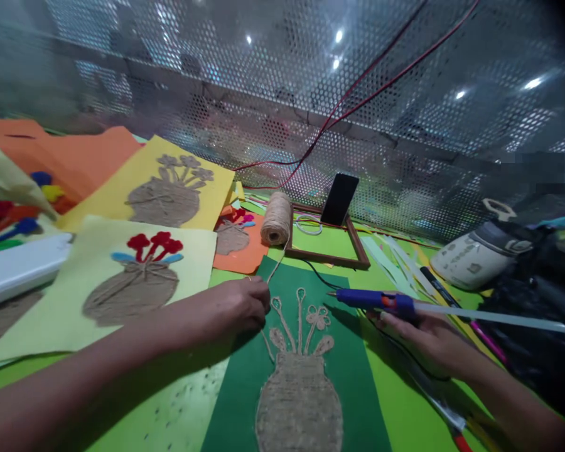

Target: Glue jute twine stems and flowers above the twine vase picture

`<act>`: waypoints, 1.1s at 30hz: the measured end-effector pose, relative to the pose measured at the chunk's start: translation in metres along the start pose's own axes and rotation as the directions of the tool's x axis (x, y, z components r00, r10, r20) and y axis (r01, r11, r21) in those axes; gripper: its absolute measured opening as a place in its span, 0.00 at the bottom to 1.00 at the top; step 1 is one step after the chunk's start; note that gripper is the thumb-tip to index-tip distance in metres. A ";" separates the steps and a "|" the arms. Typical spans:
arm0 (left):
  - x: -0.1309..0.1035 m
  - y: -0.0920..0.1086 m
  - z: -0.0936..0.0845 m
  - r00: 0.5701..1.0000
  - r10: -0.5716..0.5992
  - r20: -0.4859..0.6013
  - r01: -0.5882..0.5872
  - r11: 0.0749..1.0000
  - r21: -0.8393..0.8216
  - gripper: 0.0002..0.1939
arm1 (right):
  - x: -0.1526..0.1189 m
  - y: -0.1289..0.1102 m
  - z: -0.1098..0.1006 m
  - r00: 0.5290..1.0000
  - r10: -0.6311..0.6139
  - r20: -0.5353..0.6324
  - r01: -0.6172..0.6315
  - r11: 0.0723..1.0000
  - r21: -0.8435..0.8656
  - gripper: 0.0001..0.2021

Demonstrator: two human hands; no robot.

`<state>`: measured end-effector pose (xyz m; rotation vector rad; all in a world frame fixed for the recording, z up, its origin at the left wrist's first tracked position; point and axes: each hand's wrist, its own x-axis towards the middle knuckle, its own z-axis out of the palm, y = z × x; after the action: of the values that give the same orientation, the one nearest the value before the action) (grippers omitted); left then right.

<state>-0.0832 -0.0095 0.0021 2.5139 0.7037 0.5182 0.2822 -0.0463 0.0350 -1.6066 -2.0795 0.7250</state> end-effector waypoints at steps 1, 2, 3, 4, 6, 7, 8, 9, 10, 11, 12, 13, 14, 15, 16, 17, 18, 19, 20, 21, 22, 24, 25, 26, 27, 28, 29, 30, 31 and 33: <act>0.000 0.000 0.001 1.000 0.011 0.023 -0.011 1.000 0.000 0.14 | 0.000 -0.002 0.000 1.000 0.009 -0.003 -0.009 1.000 0.003 0.21; 0.001 0.001 0.001 0.999 0.020 0.027 -0.020 1.000 -0.001 0.15 | 0.000 -0.004 0.001 1.000 0.017 -0.004 -0.017 1.000 0.010 0.21; 0.001 0.004 0.001 1.000 0.013 0.026 -0.013 1.000 0.006 0.15 | 0.000 -0.005 0.001 1.000 0.025 -0.001 -0.025 1.000 0.017 0.22; 0.002 0.007 0.000 1.000 0.003 0.016 -0.004 1.000 0.025 0.15 | 0.000 -0.006 0.001 1.000 0.031 0.003 -0.031 0.999 0.022 0.22; 0.002 0.013 -0.001 0.999 -0.015 0.040 0.012 0.997 0.080 0.15 | 0.001 -0.007 0.001 0.999 0.033 0.006 -0.033 0.999 0.023 0.21; 0.002 0.015 -0.002 0.998 -0.030 0.048 0.026 0.995 0.093 0.14 | 0.001 -0.007 0.001 1.000 0.025 0.004 -0.025 0.999 0.020 0.20; 0.002 0.016 -0.003 0.997 -0.055 0.051 0.050 0.995 0.091 0.14 | 0.001 -0.007 0.001 1.000 0.007 -0.001 -0.007 1.000 0.017 0.20; 0.002 0.017 -0.004 0.996 -0.084 0.039 0.081 0.994 0.073 0.13 | 0.002 -0.008 0.002 1.000 -0.017 -0.007 0.017 1.000 0.012 0.19; 0.001 0.017 -0.005 0.992 -0.126 0.022 0.125 0.991 0.044 0.12 | 0.002 -0.008 0.003 0.999 -0.046 -0.017 0.047 0.999 0.004 0.17; 0.000 0.016 -0.006 0.985 -0.172 0.005 0.172 0.985 0.009 0.12 | 0.002 -0.008 0.004 0.996 -0.084 -0.026 0.084 0.996 -0.008 0.16; 0.000 0.015 -0.006 0.977 -0.214 -0.012 0.214 0.976 -0.031 0.11 | 0.003 -0.009 0.005 0.991 -0.130 -0.036 0.129 0.991 -0.021 0.15; 0.000 0.014 -0.006 0.967 -0.253 -0.030 0.250 0.965 -0.075 0.11 | 0.003 -0.009 0.008 0.982 -0.181 -0.046 0.180 0.983 -0.035 0.14; -0.001 0.013 -0.006 0.958 -0.283 -0.044 0.276 0.954 -0.121 0.12 | 0.004 -0.009 0.010 0.972 -0.229 -0.052 0.227 0.973 -0.049 0.14; 0.000 0.012 -0.005 0.950 -0.306 -0.061 0.293 0.942 -0.166 0.12 | 0.005 -0.008 0.013 0.959 -0.277 -0.065 0.273 0.960 -0.065 0.14; 0.000 0.010 -0.003 0.943 -0.323 -0.081 0.302 0.931 -0.205 0.12 | 0.007 -0.007 0.016 0.942 -0.324 -0.085 0.316 0.944 -0.091 0.15; 0.001 0.008 -0.001 0.938 -0.330 -0.105 0.299 0.925 -0.232 0.13 | 0.009 -0.004 0.018 0.925 -0.364 -0.112 0.350 0.928 -0.126 0.16; 0.002 0.006 0.001 0.931 -0.339 -0.134 0.300 0.921 -0.248 0.13 | 0.012 -0.002 0.020 0.904 -0.402 -0.148 0.376 0.910 -0.172 0.16; 0.003 0.003 0.003 0.926 -0.341 -0.163 0.294 0.921 -0.257 0.12 | 0.016 0.002 0.021 0.882 -0.434 -0.181 0.393 0.892 -0.225 0.17; 0.004 0.001 0.004 0.919 -0.345 -0.191 0.287 0.917 -0.275 0.11 | 0.021 0.006 0.021 0.869 -0.450 -0.205 0.393 0.880 -0.265 0.17; 0.006 -0.002 0.005 0.910 -0.357 -0.212 0.287 0.910 -0.299 0.10 | 0.027 0.010 0.021 0.864 -0.452 -0.222 0.382 0.876 -0.296 0.17; 0.006 -0.004 0.006 0.900 -0.373 -0.224 0.292 0.900 -0.323 0.10 | 0.033 0.014 0.020 0.865 -0.443 -0.234 0.361 0.875 -0.324 0.16; 0.008 -0.008 0.007 0.879 -0.418 -0.230 0.319 0.873 -0.369 0.14 | 0.047 0.023 0.018 0.873 -0.412 -0.261 0.299 0.875 -0.381 0.14; 0.008 -0.009 0.007 0.870 -0.441 -0.222 0.337 0.858 -0.387 0.16 | 0.054 0.026 0.017 0.880 -0.390 -0.270 0.262 0.874 -0.410 0.13; 0.008 -0.010 0.007 0.863 -0.458 -0.212 0.350 0.846 -0.402 0.16 | 0.060 0.030 0.016 0.888 -0.365 -0.279 0.220 0.871 -0.439 0.11; 0.008 -0.010 0.007 0.860 -0.467 -0.204 0.356 0.837 -0.416 0.15 | 0.066 0.033 0.016 0.897 -0.339 -0.285 0.181 0.867 -0.465 0.11; 0.008 -0.010 0.008 0.862 -0.468 -0.195 0.356 0.832 -0.426 0.14 | 0.070 0.036 0.016 0.904 -0.316 -0.289 0.144 0.861 -0.488 0.13; 0.008 -0.010 0.008 0.866 -0.461 -0.193 0.349 0.834 -0.427 0.13 | 0.073 0.038 0.017 0.910 -0.295 -0.291 0.114 0.853 -0.509 0.14; 0.007 -0.009 0.009 0.873 -0.446 -0.195 0.337 0.843 -0.420 0.13 | 0.075 0.041 0.019 0.916 -0.279 -0.288 0.092 0.846 -0.526 0.16; 0.007 -0.007 0.009 0.880 -0.431 -0.201 0.325 0.853 -0.409 0.13 | 0.076 0.043 0.021 0.922 -0.268 -0.280 0.079 0.838 -0.540 0.16; 0.008 -0.003 0.009 0.887 -0.405 -0.221 0.308 0.877 -0.368 0.13 | 0.076 0.046 0.023 0.933 -0.256 -0.253 0.074 0.824 -0.561 0.17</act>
<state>-0.0743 -0.0056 -0.0049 1.9550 1.0769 0.8041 0.2840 0.0330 -0.0113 -1.6381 -2.2512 -0.2183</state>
